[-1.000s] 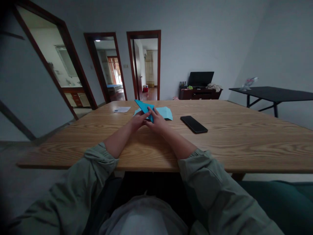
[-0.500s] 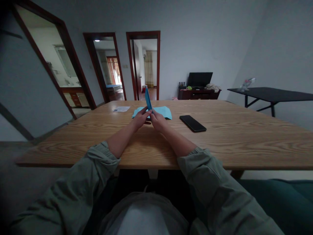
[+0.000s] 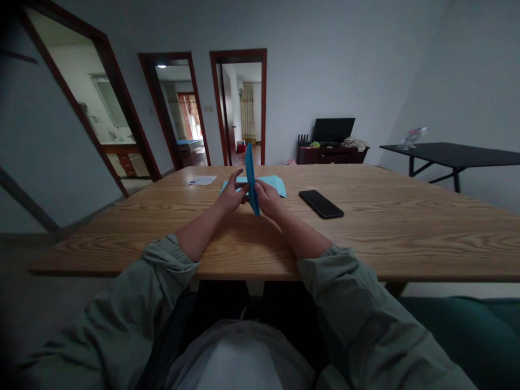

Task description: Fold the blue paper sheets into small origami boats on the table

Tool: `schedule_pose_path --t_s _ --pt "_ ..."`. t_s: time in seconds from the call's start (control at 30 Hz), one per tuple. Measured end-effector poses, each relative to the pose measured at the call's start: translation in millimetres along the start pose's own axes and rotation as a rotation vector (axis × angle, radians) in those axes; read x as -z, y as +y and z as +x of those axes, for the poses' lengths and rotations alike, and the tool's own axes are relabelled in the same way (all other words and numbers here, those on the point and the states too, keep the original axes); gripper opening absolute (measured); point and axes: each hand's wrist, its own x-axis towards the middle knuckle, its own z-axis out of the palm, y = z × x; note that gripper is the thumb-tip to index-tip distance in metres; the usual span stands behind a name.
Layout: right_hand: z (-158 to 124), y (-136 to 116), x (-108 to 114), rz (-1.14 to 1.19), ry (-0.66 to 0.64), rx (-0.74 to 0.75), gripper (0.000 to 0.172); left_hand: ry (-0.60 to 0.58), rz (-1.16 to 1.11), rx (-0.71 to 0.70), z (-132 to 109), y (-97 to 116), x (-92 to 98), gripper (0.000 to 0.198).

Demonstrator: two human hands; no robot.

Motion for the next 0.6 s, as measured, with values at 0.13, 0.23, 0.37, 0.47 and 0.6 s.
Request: schedule_pose_path --t_s 0.13,0.23,0.37,0.47,0.6 --pt "-4.0 -5.5 -0.6 -0.114 0.001 0.007 0.039 -0.055 0.037 -0.112 -2.2 -3.4 1.1 0.057" --pt "-5.0 -5.2 -2.5 -0.124 -0.022 -0.034 0.042 -0.087 0.083 -0.165 -1.3 -6.8 0.6 0.046" --pt "-3.2 -1.5 -5.7 -0.060 0.012 -0.061 0.045 -0.058 0.167 -0.191 -0.6 -5.9 -0.9 0.042" --pt "-2.4 -1.0 -7.0 -0.169 0.037 -0.048 0.042 0.069 0.327 -0.171 -0.2 -2.1 -1.2 0.040" --pt "-3.1 -5.1 -8.2 -0.350 0.048 -0.044 0.039 0.216 0.547 -0.070 1.4 2.1 -1.4 0.031"
